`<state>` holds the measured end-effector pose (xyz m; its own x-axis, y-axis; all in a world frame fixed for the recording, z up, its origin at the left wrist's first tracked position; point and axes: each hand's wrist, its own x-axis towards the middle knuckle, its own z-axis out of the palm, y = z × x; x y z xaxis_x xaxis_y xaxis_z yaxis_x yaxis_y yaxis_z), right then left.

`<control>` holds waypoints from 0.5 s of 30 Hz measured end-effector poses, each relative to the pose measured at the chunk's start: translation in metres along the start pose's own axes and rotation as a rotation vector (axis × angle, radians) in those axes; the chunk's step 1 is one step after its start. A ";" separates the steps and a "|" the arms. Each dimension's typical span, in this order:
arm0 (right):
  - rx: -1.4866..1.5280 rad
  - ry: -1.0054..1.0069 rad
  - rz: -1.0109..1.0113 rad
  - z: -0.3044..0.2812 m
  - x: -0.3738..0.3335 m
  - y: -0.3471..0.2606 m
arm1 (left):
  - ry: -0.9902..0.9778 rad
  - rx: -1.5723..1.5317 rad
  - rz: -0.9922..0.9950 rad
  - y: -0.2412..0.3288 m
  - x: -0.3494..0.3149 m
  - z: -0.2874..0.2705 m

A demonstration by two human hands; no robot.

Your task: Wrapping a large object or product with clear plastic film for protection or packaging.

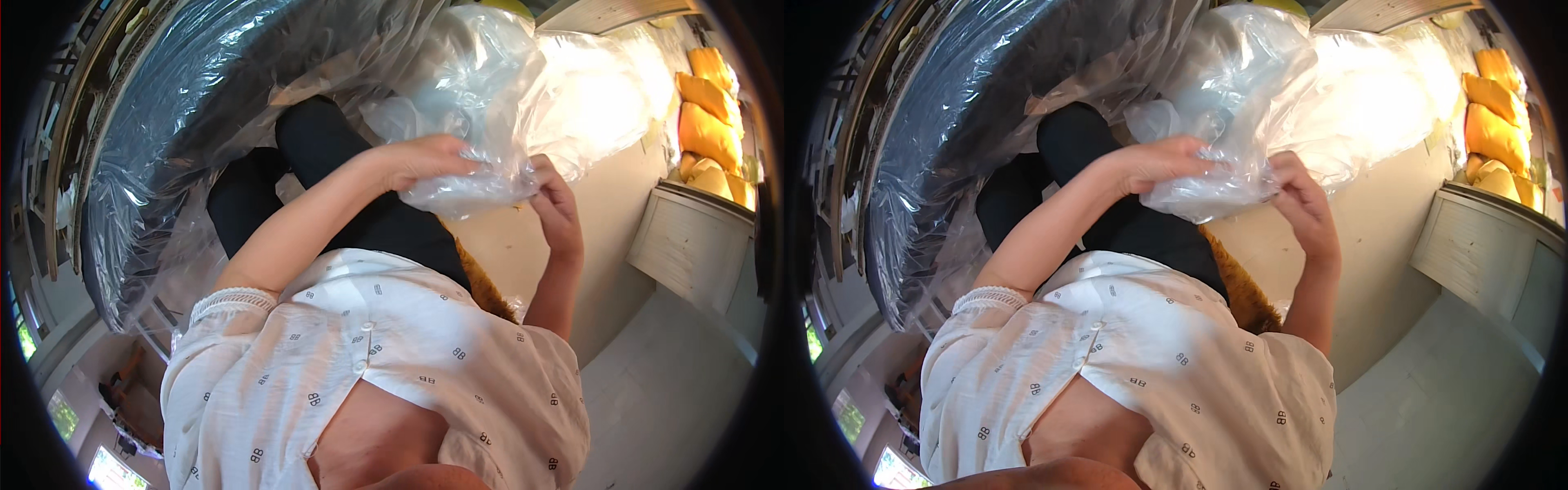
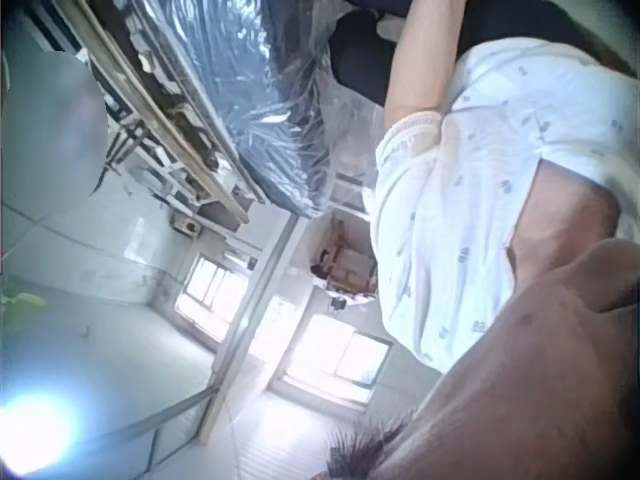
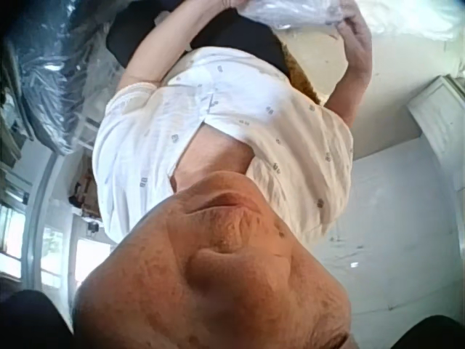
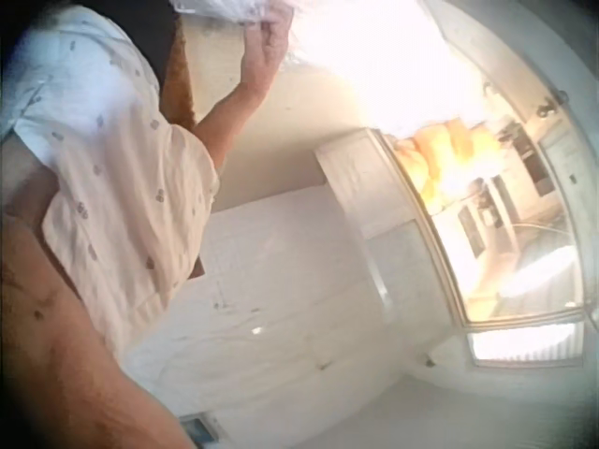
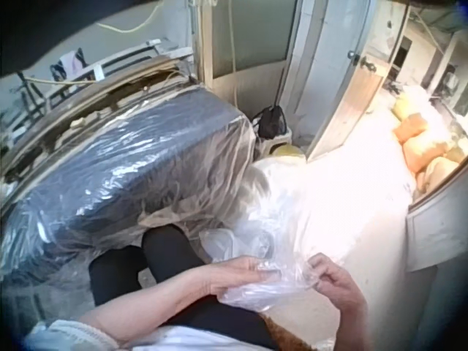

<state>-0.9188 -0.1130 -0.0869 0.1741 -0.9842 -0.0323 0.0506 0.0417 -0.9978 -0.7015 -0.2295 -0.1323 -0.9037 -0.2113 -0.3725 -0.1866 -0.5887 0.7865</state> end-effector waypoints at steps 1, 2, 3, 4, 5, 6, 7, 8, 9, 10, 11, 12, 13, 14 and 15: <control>0.030 0.062 0.023 -0.003 -0.007 0.002 | 0.170 -0.030 0.010 0.002 -0.008 -0.009; 0.045 0.058 0.026 -0.001 -0.010 0.004 | 0.340 -0.057 0.019 0.010 -0.018 -0.020; 0.024 0.082 0.051 0.000 -0.012 0.001 | 0.371 -0.021 0.065 0.022 -0.030 -0.028; 0.000 0.104 0.075 0.000 -0.013 0.000 | 0.392 -0.030 0.122 0.027 -0.036 -0.034; 0.007 0.104 0.078 -0.001 -0.015 0.002 | 0.442 -0.001 0.151 0.031 -0.039 -0.039; 0.024 0.078 0.066 -0.003 -0.016 0.005 | 0.495 0.027 0.185 0.033 -0.043 -0.046; 0.040 0.057 0.053 -0.005 -0.018 0.006 | 0.525 -0.053 0.193 0.033 -0.044 -0.056; 0.043 0.057 0.054 -0.006 -0.021 0.005 | 0.555 -0.134 0.203 0.031 -0.045 -0.069; 0.103 0.041 0.051 -0.006 -0.023 0.001 | 0.607 -0.183 0.200 0.028 -0.047 -0.087; 0.163 0.023 0.049 -0.006 -0.025 0.000 | 0.613 -0.184 0.201 0.016 -0.047 -0.109; 0.162 0.019 0.051 -0.007 -0.026 -0.002 | 0.863 0.274 0.274 0.001 -0.046 -0.131; 0.142 -0.065 0.019 -0.010 -0.028 -0.003 | 1.086 0.748 0.335 0.000 -0.047 -0.133; 0.122 -0.151 -0.013 -0.011 -0.028 -0.006 | 1.090 0.744 0.333 -0.003 -0.049 -0.134; 0.122 -0.157 -0.009 -0.008 -0.027 -0.009 | 1.184 1.165 0.247 -0.005 -0.053 -0.135; 0.145 -0.154 0.017 -0.003 -0.024 -0.015 | 1.244 1.588 0.144 -0.004 -0.056 -0.132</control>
<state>-0.9265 -0.0903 -0.0710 0.3235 -0.9458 -0.0291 0.1854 0.0935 -0.9782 -0.5992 -0.3181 -0.1793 -0.3646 -0.9104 0.1955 -0.8857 0.4039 0.2290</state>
